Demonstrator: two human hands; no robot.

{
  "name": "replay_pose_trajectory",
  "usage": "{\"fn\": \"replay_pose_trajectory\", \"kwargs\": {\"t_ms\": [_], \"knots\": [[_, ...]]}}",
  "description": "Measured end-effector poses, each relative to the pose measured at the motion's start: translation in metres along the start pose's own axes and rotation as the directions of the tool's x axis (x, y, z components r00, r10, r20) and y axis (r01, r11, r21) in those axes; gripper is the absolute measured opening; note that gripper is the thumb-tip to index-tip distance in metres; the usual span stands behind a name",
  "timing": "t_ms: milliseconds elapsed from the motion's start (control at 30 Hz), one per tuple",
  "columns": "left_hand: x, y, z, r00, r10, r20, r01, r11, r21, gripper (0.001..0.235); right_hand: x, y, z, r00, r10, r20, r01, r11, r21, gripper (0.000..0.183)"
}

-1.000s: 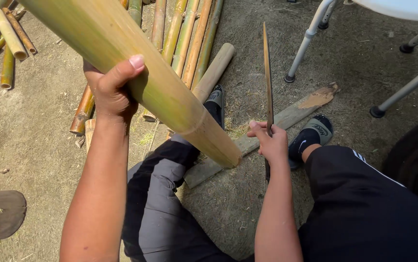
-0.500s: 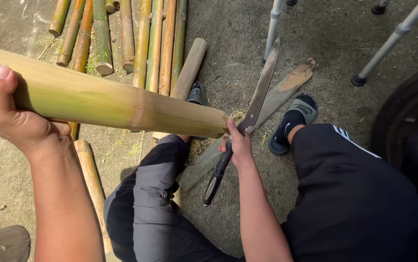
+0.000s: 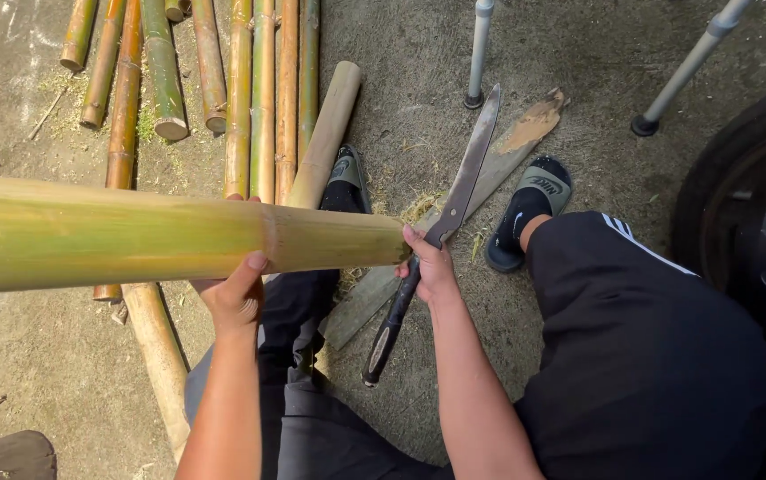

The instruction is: The recorder is scraping and cutting bamboo poles using a large knife or machete outdoors.

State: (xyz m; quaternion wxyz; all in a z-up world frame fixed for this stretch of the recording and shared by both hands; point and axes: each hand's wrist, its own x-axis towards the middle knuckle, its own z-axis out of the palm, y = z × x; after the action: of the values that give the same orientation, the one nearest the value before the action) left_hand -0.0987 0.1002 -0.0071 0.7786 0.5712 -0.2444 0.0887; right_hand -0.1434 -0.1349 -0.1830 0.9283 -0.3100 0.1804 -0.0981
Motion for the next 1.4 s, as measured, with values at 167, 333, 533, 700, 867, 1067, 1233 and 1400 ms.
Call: {"fn": "replay_pose_trajectory", "kwargs": {"t_ms": [167, 333, 533, 700, 867, 1067, 1233, 1400], "knots": [[-0.034, -0.053, -0.021, 0.955, 0.144, -0.258, -0.127, 0.989, 0.081, 0.034, 0.003, -0.011, 0.011, 0.948, -0.113, -0.297, -0.044, 0.879, -0.476, 0.040], [-0.039, -0.052, 0.028, 0.884, 0.077, -0.461, -0.089, 0.996, -0.004, 0.045, 0.002, 0.038, -0.042, 0.914, -0.164, -0.371, -0.209, 0.594, -0.777, 0.059], [-0.075, -0.102, 0.024, 0.905, 0.073, -0.420, 0.008, 0.982, 0.186, 0.050, -0.014, 0.103, -0.065, 0.898, -0.205, -0.390, -0.261, 0.465, -0.846, 0.075], [-0.095, -0.132, 0.020, 0.926, 0.143, -0.349, 0.033, 0.891, 0.453, 0.060, -0.019, 0.090, -0.046, 0.849, 0.102, -0.518, -0.426, 0.712, -0.558, 0.075], [-0.121, -0.119, 0.014, 0.968, -0.114, -0.222, 0.214, 0.838, 0.501, 0.090, -0.010, 0.072, -0.031, 0.897, 0.171, -0.407, -0.341, 0.854, -0.392, 0.080], [-0.133, -0.005, 0.002, 0.994, 0.028, 0.110, -0.098, 0.697, 0.711, 0.119, -0.009, 0.075, -0.029, 0.930, 0.134, -0.342, -0.294, 0.830, -0.474, 0.080], [-0.121, 0.061, -0.025, 0.879, 0.091, 0.468, -0.365, 0.761, 0.536, 0.113, -0.014, 0.072, -0.023, 0.926, 0.125, -0.357, -0.303, 0.811, -0.501, 0.078], [-0.118, 0.074, -0.026, 0.872, -0.105, 0.477, -0.267, 0.716, 0.645, 0.107, -0.013, 0.077, -0.021, 0.930, 0.124, -0.345, -0.297, 0.808, -0.509, 0.077]]}}
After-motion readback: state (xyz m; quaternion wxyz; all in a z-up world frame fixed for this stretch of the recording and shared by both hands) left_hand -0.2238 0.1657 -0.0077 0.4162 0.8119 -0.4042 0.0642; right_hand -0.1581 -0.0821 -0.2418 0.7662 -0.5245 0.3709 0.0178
